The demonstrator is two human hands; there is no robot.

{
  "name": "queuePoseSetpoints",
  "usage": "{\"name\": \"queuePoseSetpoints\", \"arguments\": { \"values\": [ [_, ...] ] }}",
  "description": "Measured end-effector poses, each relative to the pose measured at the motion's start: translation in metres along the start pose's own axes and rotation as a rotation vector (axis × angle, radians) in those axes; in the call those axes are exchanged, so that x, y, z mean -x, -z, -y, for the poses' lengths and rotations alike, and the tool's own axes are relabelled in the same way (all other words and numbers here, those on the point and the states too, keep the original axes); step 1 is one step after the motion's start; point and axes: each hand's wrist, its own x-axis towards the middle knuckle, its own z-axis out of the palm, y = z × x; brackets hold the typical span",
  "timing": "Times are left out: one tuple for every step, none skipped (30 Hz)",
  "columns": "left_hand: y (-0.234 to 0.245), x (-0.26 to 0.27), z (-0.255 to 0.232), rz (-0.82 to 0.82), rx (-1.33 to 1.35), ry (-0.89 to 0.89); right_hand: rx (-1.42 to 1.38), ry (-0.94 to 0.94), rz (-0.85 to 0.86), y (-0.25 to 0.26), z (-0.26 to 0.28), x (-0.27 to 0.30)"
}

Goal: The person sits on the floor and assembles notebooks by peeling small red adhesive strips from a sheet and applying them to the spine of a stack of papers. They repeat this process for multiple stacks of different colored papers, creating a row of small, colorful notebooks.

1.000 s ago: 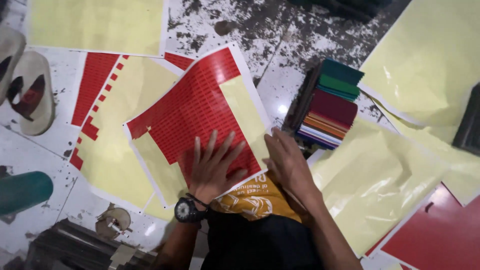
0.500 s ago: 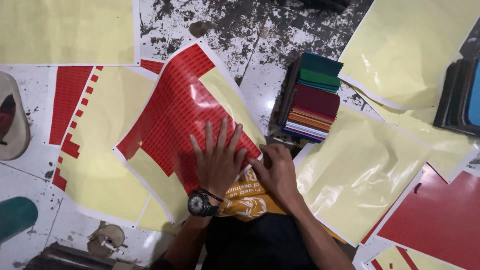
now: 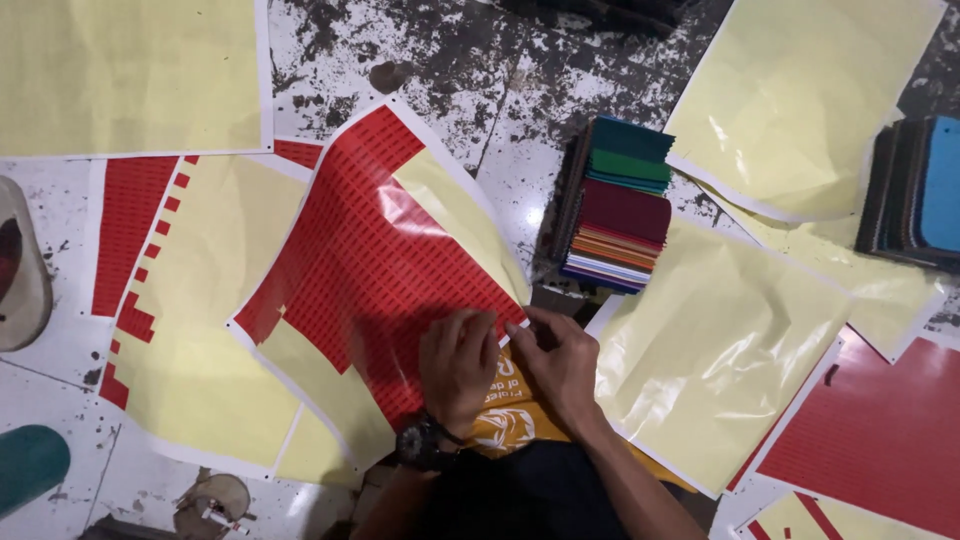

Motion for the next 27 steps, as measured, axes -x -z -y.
{"name": "queuePoseSetpoints", "arguments": {
  "values": [
    [0.001,0.001,-0.003,0.003,0.001,0.002,0.001,-0.003,0.001,-0.002,-0.005,0.002],
    [0.002,0.003,-0.006,0.024,0.058,0.038,0.040,0.068,-0.042,-0.005,-0.010,0.005],
    [0.002,0.003,-0.009,0.042,0.114,0.075,0.078,0.142,-0.085,-0.007,-0.015,0.007],
    [0.005,0.002,-0.012,0.043,0.114,0.077,0.079,0.142,-0.083,-0.007,-0.012,0.007],
    [0.008,0.001,-0.015,0.069,0.258,0.157,0.067,0.178,-0.108,-0.008,-0.010,0.007],
    [0.010,-0.001,-0.018,0.095,0.401,0.236,0.055,0.214,-0.133,-0.008,-0.007,0.007],
    [0.010,-0.002,-0.018,0.096,0.403,0.237,0.057,0.214,-0.133,-0.008,-0.008,0.007],
    [0.009,-0.003,-0.018,0.087,0.506,0.285,0.037,0.238,-0.154,-0.007,-0.008,0.006],
    [0.009,-0.005,-0.018,0.076,0.606,0.333,0.014,0.264,-0.173,-0.008,-0.009,0.004],
    [0.012,-0.010,-0.018,0.075,0.606,0.334,0.014,0.264,-0.172,-0.004,-0.005,0.003],
    [0.015,-0.013,-0.018,0.086,0.708,0.357,-0.163,0.149,-0.089,-0.001,-0.001,0.004],
    [0.019,-0.015,-0.019,0.096,0.811,0.379,-0.339,0.031,-0.006,0.003,0.003,0.004],
    [0.018,-0.014,-0.019,0.095,0.811,0.383,-0.338,0.030,-0.003,0.003,0.007,0.006],
    [0.018,-0.013,-0.018,0.117,0.890,0.428,-0.400,-0.008,0.057,0.005,0.010,0.008],
    [0.018,-0.014,-0.018,0.137,0.968,0.470,-0.464,-0.043,0.115,0.005,0.014,0.008],
    [0.016,-0.014,-0.016,0.133,0.967,0.470,-0.465,-0.040,0.117,0.005,0.017,0.005],
    [0.015,-0.013,-0.015,0.118,0.986,0.507,-0.324,-0.011,0.061,0.004,0.020,0.003],
    [0.014,-0.012,-0.013,0.102,1.004,0.543,-0.184,0.018,0.004,0.004,0.023,0.000],
    [0.013,-0.011,-0.013,0.101,1.004,0.542,-0.184,0.019,0.003,0.000,0.017,-0.001],
    [0.012,-0.010,-0.013,0.089,1.061,0.587,-0.058,0.055,-0.016,-0.003,0.012,-0.003],
    [0.012,-0.008,-0.014,0.080,1.120,0.634,0.070,0.089,-0.037,-0.006,0.006,-0.003],
    [0.012,-0.008,-0.013,0.082,1.121,0.633,0.071,0.087,-0.039,-0.008,0.002,-0.003],
    [0.012,-0.009,-0.012,0.091,1.092,0.613,0.154,0.158,-0.034,-0.011,-0.001,-0.004],
    [0.013,-0.010,-0.012,0.100,1.062,0.592,0.237,0.228,-0.030,-0.013,-0.005,-0.005],
    [0.011,-0.009,-0.011,0.102,1.061,0.592,0.235,0.226,-0.030,-0.014,-0.004,-0.002],
    [0.010,-0.008,-0.010,0.112,1.043,0.581,0.256,0.259,-0.057,-0.015,-0.003,0.000],
    [0.008,-0.008,-0.009,0.122,1.028,0.568,0.279,0.294,-0.086,-0.016,-0.003,0.001]
  ]
}}
